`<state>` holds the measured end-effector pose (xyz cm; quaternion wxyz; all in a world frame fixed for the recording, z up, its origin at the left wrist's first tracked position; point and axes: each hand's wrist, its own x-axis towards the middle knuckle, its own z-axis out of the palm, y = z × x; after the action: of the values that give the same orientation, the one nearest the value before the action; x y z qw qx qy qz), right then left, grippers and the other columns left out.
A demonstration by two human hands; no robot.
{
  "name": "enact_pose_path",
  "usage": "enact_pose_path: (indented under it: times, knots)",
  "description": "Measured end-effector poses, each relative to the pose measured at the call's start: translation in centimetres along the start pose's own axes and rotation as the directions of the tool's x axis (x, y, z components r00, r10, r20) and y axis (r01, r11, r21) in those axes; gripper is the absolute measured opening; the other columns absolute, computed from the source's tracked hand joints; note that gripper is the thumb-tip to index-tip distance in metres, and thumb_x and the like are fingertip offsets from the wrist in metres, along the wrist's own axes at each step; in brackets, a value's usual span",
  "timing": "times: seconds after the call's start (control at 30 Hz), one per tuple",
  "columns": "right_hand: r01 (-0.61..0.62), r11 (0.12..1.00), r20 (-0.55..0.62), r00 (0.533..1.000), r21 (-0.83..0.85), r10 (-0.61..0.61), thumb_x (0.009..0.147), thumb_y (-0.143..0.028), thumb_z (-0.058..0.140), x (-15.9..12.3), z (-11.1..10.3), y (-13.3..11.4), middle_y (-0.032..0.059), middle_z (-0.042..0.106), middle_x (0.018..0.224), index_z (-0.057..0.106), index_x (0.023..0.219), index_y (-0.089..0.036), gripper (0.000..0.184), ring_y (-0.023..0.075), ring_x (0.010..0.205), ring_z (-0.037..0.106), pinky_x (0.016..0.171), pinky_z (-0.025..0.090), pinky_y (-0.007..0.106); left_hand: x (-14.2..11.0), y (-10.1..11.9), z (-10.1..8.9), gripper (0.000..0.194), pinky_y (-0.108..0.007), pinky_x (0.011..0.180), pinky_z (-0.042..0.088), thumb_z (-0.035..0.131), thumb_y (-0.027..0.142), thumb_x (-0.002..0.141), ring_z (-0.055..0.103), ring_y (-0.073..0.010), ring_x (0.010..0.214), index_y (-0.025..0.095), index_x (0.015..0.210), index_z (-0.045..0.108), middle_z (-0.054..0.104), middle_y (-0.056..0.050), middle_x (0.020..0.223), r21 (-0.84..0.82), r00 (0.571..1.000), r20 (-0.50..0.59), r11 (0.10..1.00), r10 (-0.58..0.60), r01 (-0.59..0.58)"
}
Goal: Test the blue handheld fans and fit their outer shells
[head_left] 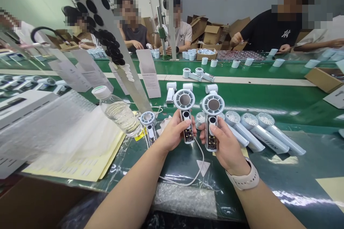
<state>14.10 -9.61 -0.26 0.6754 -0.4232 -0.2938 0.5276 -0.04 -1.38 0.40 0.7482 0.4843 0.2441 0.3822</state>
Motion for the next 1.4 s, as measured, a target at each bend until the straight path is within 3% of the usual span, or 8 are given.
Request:
enact_pose_path:
  times: [0.27,0.47,0.6,0.7,0.8,0.93,1.03,1.4]
  knots:
    - [-0.02,0.999,-0.051,0.999,-0.026,0.019,0.081,-0.037,0.07,0.1,0.2,-0.3,0.0008,0.069,0.082,0.058,0.104,-0.024,0.028,0.0161,0.062,0.059,0.054,0.05,0.031,0.1,-0.3,0.1,0.032,-0.031,0.053,0.044,0.071,0.033,0.072,0.057,-0.0151,0.057,0.022,0.093,0.051,0.059,0.002,0.079,0.053,0.999,-0.037,0.999,0.003,-0.001]
    - [0.013,1.0,-0.073,0.997,-0.028,-0.015,0.078,-0.039,0.072,0.2,0.2,-0.5,0.0002,0.068,0.078,0.059,0.102,-0.023,0.031,0.0143,0.059,0.058,0.05,0.049,0.027,0.3,-0.4,0.0,0.031,-0.033,0.059,0.05,0.069,0.035,0.076,0.063,-0.0177,0.063,0.02,0.095,0.05,0.063,0.0,0.083,0.114,1.0,-0.022,0.993,-0.01,0.013]
    - [0.016,0.999,-0.068,0.998,0.036,-0.014,0.077,-0.038,0.073,0.3,0.0,-0.7,0.0003,0.069,0.076,0.058,0.096,-0.022,0.028,0.013,0.055,0.058,0.046,0.047,0.024,0.3,-0.3,0.0,0.047,-0.034,0.061,0.053,0.075,0.041,0.074,0.066,-0.0176,0.063,0.02,0.104,0.047,0.066,-0.002,0.091,0.174,0.995,-0.099,0.985,-0.005,0.022]
    - [-0.031,0.99,0.02,0.999,0.136,0.029,0.08,-0.046,0.072,0.3,-0.1,-1.1,0.0019,0.071,0.075,0.059,0.092,-0.021,0.03,0.0126,0.052,0.058,0.045,0.047,0.024,0.2,-0.2,0.1,0.062,-0.031,0.054,0.051,0.08,0.049,0.07,0.065,-0.0171,0.059,0.021,0.11,0.042,0.066,-0.001,0.086,0.19,0.99,-0.138,0.981,-0.015,0.041]
    - [-0.111,0.972,0.107,0.99,0.207,0.09,0.083,-0.055,0.068,0.2,-0.2,-1.3,0.005,0.072,0.078,0.063,0.085,-0.018,0.038,0.0125,0.053,0.061,0.048,0.051,0.024,0.0,-0.2,0.2,0.059,-0.028,0.046,0.048,0.074,0.059,0.072,0.064,-0.0176,0.052,0.023,0.103,0.039,0.067,0.001,0.08,0.149,0.995,-0.097,0.988,-0.018,0.033]
    - [-0.125,0.957,0.065,0.992,0.263,0.112,0.077,-0.052,0.077,0.1,-0.3,-1.3,0.0032,0.073,0.08,0.066,0.09,-0.02,0.036,0.0188,0.07,0.071,0.066,0.062,0.031,-0.3,-0.2,0.2,0.047,-0.029,0.048,0.051,0.066,0.055,0.078,0.066,-0.0187,0.053,0.023,0.1,0.039,0.068,0.001,0.077,0.07,0.998,-0.055,0.997,-0.017,0.021]
    - [-0.101,0.957,0.058,0.994,0.274,0.088,0.078,-0.05,0.077,-0.1,-0.3,-1.3,0.0022,0.074,0.078,0.068,0.096,-0.023,0.034,0.0243,0.08,0.074,0.074,0.064,0.039,-0.4,-0.1,0.1,0.043,-0.03,0.048,0.052,0.063,0.05,0.078,0.068,-0.0207,0.055,0.023,0.103,0.04,0.069,0.0,0.078,0.019,1.0,-0.019,1.0,0.004,-0.004]
    - [-0.025,0.96,0.07,0.998,0.28,0.006,0.081,-0.052,0.074,-0.5,0.2,-1.9,0.0042,0.078,0.084,0.076,0.094,-0.021,0.033,0.0228,0.075,0.074,0.067,0.066,0.036,-0.7,-0.3,0.0,0.034,-0.03,0.053,0.055,0.063,0.044,0.087,0.072,-0.0205,0.063,0.024,0.104,0.041,0.073,-0.005,0.093,-0.019,0.986,0.144,0.997,0.08,-0.078]
